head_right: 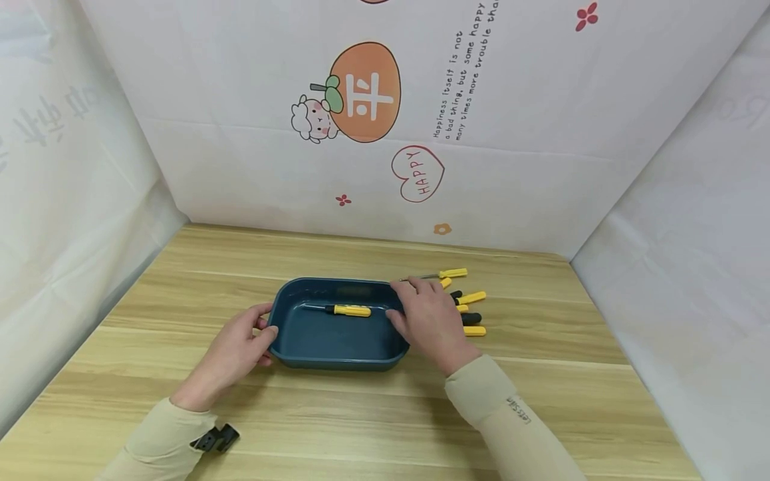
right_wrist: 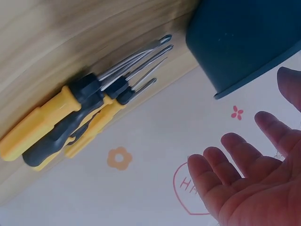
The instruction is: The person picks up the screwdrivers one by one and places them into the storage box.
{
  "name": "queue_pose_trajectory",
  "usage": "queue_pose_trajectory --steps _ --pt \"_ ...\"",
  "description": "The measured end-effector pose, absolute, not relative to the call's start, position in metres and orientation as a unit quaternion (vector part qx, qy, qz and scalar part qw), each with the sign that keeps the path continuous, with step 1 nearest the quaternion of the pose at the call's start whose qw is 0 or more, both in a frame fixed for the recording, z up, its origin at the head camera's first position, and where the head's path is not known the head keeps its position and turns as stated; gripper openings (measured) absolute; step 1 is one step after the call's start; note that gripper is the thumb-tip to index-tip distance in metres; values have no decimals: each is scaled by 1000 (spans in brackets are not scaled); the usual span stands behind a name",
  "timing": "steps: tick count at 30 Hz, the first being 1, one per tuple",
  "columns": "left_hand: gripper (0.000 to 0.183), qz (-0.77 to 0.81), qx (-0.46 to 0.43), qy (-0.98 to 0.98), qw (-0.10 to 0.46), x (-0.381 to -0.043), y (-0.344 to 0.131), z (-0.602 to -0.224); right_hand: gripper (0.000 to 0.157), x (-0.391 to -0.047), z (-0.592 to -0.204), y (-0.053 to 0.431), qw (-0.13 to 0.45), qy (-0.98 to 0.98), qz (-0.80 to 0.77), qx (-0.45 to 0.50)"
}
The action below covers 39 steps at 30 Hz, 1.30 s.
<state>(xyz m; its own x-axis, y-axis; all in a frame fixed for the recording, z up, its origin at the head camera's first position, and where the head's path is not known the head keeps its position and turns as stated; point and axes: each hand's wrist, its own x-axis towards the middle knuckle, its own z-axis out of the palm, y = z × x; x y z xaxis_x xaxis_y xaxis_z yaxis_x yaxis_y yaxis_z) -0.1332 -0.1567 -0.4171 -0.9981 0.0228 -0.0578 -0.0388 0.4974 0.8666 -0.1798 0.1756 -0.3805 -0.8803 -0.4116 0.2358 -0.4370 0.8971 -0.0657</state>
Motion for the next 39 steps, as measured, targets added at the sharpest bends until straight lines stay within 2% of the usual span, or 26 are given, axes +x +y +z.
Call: queue_pose_trajectory --steps 18,30,39 --pt "51 495 -7 869 29 -132 -154 -418 56 -181 -383 205 122 -965 90 212" --pt "51 497 -8 867 30 -131 -153 -417 59 -180 -383 226 93 -975 94 179" --pt "51 500 -8 866 31 -131 -154 -417 59 -180 -389 243 102 -975 91 175"
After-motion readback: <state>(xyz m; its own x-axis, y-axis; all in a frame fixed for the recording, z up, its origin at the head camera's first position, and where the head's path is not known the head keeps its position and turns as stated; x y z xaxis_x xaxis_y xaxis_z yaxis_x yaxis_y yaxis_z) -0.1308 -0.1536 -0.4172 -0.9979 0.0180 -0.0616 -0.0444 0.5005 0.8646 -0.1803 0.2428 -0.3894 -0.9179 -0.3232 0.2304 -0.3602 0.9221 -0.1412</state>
